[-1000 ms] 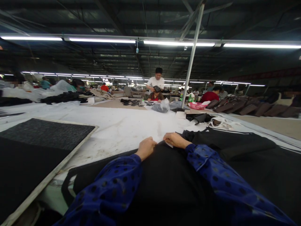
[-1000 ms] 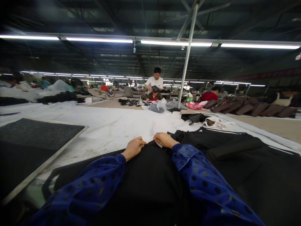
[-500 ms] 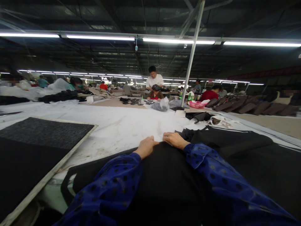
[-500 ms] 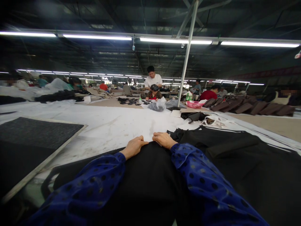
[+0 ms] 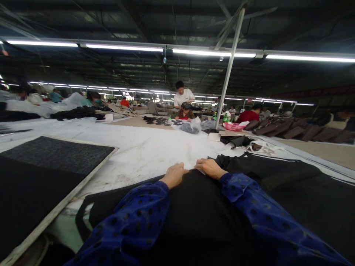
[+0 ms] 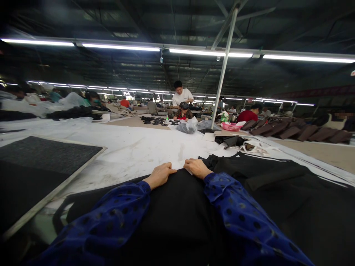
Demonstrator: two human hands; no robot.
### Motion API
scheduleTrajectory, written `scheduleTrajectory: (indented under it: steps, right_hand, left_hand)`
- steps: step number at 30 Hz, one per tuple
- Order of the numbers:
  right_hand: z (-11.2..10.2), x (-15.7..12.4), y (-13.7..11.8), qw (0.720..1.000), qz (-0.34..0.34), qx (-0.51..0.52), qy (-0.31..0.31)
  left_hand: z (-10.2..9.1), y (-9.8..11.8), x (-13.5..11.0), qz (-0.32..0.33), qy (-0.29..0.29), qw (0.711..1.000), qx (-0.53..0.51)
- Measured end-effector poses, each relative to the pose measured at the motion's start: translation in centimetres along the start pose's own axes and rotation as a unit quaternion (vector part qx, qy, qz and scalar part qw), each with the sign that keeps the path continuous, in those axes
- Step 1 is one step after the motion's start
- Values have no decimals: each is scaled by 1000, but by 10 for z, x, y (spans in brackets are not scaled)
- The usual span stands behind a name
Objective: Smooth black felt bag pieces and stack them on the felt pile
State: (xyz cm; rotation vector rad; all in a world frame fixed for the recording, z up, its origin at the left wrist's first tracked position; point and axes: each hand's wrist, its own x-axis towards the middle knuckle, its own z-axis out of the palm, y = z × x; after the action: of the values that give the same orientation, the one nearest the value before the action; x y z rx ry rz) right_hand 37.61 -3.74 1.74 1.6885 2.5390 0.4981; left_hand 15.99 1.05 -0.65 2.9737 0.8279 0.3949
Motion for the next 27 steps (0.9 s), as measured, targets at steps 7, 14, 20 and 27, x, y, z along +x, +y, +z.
scheduleTrajectory:
  steps: [7,14,20,27]
  right_hand:
    - [-14,3,-1,984,-24,159,79]
    - [-17,1,-18,979,-8,201,12]
    - [-12,0,-19,981,14,193,4]
    - [-13,2,-26,984,-1,168,-60]
  left_hand:
    - [0,1,-2,-4,9,1000,-6]
    - [1,-1,0,-5,0,1000,-15]
    - [-14,-16,-14,-39,-25,998,-50]
    - [-27,-28,-49,-39,-20,999,-7]
